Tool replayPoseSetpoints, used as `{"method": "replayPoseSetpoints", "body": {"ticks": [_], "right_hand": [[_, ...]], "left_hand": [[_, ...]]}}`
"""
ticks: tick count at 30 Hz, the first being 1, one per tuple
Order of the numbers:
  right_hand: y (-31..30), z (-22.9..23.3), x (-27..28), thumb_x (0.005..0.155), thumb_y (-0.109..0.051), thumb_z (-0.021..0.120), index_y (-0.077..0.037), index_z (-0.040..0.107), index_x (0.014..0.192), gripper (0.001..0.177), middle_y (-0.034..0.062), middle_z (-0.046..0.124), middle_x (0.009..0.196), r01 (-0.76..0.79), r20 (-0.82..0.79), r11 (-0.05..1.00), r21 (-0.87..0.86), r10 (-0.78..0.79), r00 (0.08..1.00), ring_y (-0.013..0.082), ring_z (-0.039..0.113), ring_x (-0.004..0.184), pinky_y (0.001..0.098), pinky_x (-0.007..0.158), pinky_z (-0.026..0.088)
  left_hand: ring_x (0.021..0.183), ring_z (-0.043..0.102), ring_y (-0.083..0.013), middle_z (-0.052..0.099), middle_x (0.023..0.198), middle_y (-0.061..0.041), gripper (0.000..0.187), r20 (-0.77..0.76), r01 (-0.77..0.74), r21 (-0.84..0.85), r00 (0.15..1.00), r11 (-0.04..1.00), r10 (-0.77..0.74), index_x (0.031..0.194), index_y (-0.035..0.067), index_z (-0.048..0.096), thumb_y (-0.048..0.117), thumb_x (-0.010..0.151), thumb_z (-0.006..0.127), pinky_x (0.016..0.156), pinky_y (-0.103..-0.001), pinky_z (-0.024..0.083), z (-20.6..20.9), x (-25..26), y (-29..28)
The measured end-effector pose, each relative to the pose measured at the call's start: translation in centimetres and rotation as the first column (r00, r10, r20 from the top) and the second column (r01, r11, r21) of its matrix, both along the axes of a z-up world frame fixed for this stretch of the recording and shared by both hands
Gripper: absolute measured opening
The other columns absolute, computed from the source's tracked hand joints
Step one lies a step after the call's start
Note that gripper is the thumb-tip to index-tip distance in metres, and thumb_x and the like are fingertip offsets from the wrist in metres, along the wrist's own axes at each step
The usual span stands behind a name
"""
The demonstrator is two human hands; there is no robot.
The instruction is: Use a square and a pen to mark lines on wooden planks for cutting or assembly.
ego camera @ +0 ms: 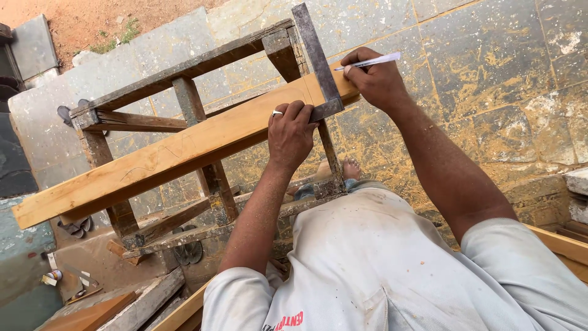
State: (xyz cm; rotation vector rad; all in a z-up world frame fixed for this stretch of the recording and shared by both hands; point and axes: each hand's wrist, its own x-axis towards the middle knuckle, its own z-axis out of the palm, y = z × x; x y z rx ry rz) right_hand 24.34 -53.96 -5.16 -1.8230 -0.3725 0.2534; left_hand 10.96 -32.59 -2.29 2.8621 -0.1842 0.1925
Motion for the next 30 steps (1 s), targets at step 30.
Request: {"method": "replayPoseSetpoints", "body": {"ticks": [30], "right_hand": [[-2.7,-0.3,0.5,0.099,-0.012,0.067,-0.001,0.069,0.104,0.013,0.0106,0.072,0.089,-0.02,0.008,0.997,-0.073,0.02,1.0,0.0145,0.072,0.083,0.0311,0.071,0.058]], "left_hand": [[0.116,0.057,-0.0269,0.063,0.121,-0.005,0.043,-0.024,0.015,0.002,1.0,1.0,-0.015,0.122,0.009,0.069,0.029,0.087,0.083,0.096,-0.045,0.047,-0.6,0.4,-0.3]]}}
